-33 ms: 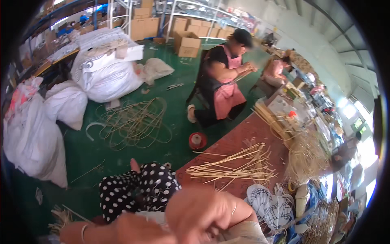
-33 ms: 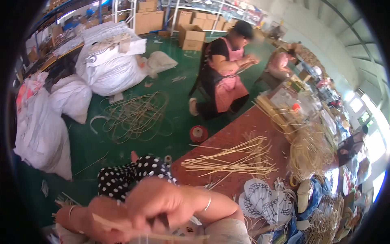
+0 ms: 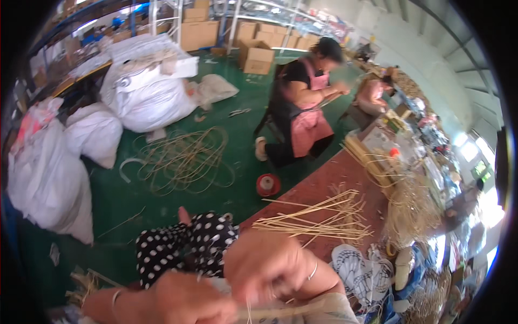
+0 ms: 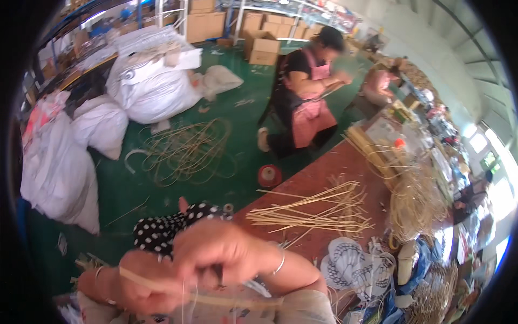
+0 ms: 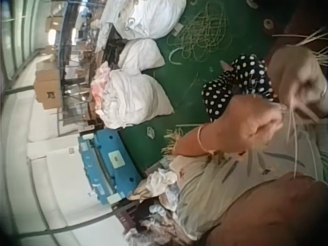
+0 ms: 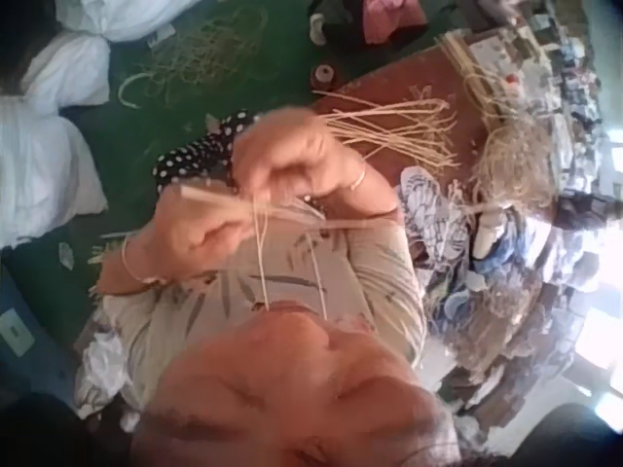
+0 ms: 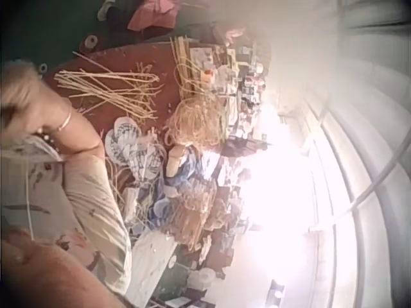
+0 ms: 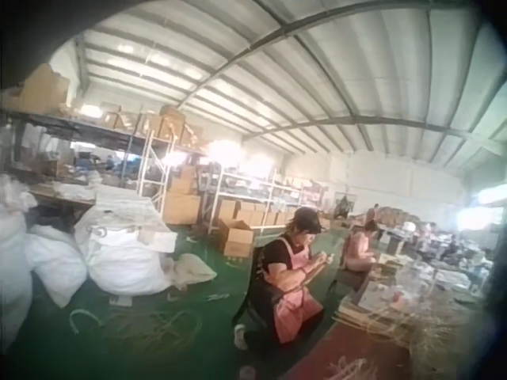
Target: The person sits on the floor and weaves thin bamboo strips together using a thin cord. They repeatedly wrap the cord around the bamboo to secure the structure, occasionally picking up new strips from a pile on the floor.
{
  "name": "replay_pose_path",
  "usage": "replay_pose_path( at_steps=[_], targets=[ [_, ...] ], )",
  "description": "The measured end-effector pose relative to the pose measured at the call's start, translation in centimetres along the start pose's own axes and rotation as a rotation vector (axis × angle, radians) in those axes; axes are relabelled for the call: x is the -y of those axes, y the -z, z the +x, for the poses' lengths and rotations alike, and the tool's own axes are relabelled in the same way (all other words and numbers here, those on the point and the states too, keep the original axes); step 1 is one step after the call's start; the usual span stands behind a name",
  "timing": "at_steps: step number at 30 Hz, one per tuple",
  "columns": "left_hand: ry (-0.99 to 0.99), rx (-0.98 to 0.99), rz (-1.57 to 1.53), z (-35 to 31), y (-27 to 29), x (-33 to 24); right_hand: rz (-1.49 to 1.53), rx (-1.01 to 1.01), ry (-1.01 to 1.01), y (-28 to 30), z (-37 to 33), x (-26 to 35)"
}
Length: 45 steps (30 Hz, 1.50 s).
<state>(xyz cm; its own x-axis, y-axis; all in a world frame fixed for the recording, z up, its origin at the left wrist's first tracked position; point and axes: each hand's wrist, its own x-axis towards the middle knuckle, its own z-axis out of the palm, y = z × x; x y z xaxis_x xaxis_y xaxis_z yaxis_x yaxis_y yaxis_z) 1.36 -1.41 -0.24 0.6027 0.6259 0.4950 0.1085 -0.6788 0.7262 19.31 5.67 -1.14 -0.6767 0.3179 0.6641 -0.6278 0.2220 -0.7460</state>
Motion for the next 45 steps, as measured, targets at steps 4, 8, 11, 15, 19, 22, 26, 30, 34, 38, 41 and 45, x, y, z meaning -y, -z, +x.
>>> replay_pose_path(
  at_steps=[4, 8, 11, 15, 19, 22, 26, 30, 34, 38, 41, 45],
  targets=[
    [-0.058, -0.216, 0.183, 1.3, 0.1, 1.5, 0.097, -0.446, -0.222, -1.0, -2.2, -3.9],
    [-0.103, -0.405, 0.352, 1.1, 0.3, 1.5, 0.252, -0.563, -0.269, -3.5, -3.3, -5.3],
    [-0.075, -0.416, 0.451, 0.8, 0.5, 1.3, -0.047, -0.655, -0.099, -4.9, -3.4, -4.6],
    [-0.075, -0.312, 0.571, 0.0, 0.3, 1.6, -0.575, -0.411, 0.004, -4.0, -3.2, -2.0],
    [-0.037, -0.289, 0.55, 0.4, 0.3, 1.2, -0.746, -0.402, -0.054, -4.4, -2.3, -1.0],
    [-0.017, -0.372, 0.34, 0.1, 0.6, 1.2, -0.584, -0.258, 0.011, -3.4, -2.8, -0.2],
    [0.094, -0.342, -0.053, 0.2, 0.8, 0.9, -0.628, -0.484, -0.046, -2.4, -5.2, -3.5],
    [0.285, -0.235, -0.345, -0.3, 0.4, 1.0, -0.115, -0.85, -0.152, -3.9, -2.4, -4.1],
    [0.319, -0.243, -0.389, -0.1, 0.2, 0.4, -0.399, -0.427, 0.025, -2.1, -1.5, -3.8],
    [0.05, -0.297, 0.181, -0.3, 0.5, 1.1, -0.005, -0.453, -0.205, -2.6, -2.7, -4.1],
    [0.007, -0.316, 0.315, -0.4, -0.1, 0.9, 0.504, -0.589, -0.368, -4.1, -2.9, -4.8],
    [-0.073, -0.411, 0.325, -1.1, -0.4, 1.7, 0.419, -0.609, -0.398, -3.5, -2.8, -5.1]
  ],
)
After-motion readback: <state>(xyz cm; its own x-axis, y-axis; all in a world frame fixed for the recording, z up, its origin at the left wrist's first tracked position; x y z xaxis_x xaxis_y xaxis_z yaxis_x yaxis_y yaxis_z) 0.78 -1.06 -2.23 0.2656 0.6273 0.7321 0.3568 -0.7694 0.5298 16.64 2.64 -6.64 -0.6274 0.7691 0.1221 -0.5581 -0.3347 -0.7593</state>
